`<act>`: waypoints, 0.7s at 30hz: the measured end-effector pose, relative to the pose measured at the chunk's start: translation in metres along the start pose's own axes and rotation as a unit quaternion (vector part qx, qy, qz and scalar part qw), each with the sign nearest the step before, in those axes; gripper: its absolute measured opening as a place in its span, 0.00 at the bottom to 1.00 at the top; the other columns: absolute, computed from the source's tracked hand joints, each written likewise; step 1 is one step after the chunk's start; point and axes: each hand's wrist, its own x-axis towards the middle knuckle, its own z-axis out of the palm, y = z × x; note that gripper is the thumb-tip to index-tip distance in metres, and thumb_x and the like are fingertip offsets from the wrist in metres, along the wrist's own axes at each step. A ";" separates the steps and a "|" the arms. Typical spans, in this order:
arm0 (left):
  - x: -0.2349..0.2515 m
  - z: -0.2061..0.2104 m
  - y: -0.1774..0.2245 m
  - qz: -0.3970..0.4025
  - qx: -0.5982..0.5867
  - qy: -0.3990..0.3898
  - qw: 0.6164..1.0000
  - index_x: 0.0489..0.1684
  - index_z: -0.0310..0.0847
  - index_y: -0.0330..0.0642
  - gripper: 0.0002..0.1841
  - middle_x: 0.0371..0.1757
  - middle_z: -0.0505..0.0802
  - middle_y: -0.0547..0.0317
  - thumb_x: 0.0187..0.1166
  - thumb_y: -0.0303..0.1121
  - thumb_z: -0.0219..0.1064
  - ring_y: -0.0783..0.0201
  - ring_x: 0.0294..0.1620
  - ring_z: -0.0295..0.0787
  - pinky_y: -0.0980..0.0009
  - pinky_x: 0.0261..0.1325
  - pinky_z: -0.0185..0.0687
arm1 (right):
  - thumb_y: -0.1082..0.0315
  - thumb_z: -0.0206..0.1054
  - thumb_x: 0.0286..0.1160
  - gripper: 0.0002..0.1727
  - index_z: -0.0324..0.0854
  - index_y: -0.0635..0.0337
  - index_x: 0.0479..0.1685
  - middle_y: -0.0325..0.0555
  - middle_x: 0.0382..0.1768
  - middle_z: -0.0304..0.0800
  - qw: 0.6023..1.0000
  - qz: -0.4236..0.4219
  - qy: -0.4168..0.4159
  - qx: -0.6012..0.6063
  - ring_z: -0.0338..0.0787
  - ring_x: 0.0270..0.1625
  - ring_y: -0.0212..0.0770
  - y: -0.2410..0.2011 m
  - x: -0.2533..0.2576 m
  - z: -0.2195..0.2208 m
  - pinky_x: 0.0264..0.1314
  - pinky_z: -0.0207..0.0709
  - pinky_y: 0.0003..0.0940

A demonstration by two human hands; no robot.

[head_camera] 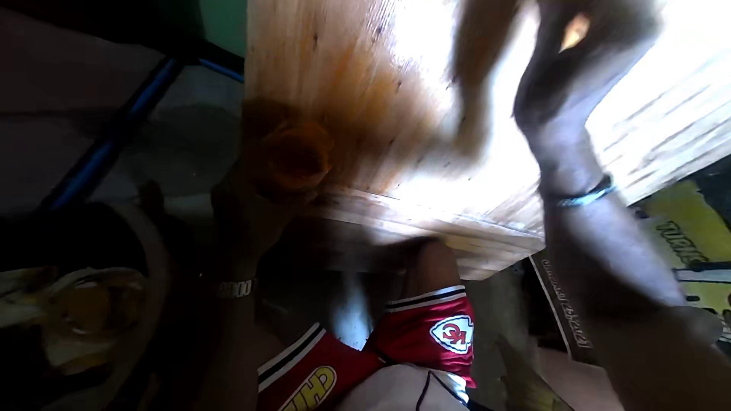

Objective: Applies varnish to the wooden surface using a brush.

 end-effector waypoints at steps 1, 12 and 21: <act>0.001 -0.003 0.010 -0.013 0.005 -0.018 1.000 0.76 0.77 0.41 0.44 0.60 0.92 0.44 0.58 0.54 0.85 0.55 0.60 0.91 0.51 0.66 0.85 | 0.71 0.60 0.83 0.13 0.88 0.69 0.51 0.61 0.52 0.92 0.999 0.001 -0.045 0.002 0.91 0.59 0.51 -0.020 -0.031 0.010 0.63 0.83 0.45; -0.013 0.027 0.014 -0.037 0.021 -0.129 0.991 0.65 0.84 0.47 0.38 0.48 0.93 0.57 0.58 0.61 0.82 0.65 0.47 0.90 0.57 0.48 0.90 | 0.65 0.64 0.84 0.14 0.89 0.55 0.61 0.49 0.59 0.94 0.935 0.094 -0.269 0.210 0.93 0.59 0.44 -0.125 -0.233 0.039 0.60 0.88 0.39; -0.034 0.062 0.045 -0.003 -0.032 -0.226 0.974 0.64 0.85 0.49 0.32 0.35 0.92 0.64 0.64 0.55 0.81 0.70 0.30 0.87 0.65 0.36 0.88 | 0.64 0.71 0.81 0.10 0.83 0.56 0.55 0.32 0.46 0.93 0.932 0.221 -0.008 0.287 0.93 0.44 0.29 -0.094 -0.154 -0.059 0.48 0.91 0.31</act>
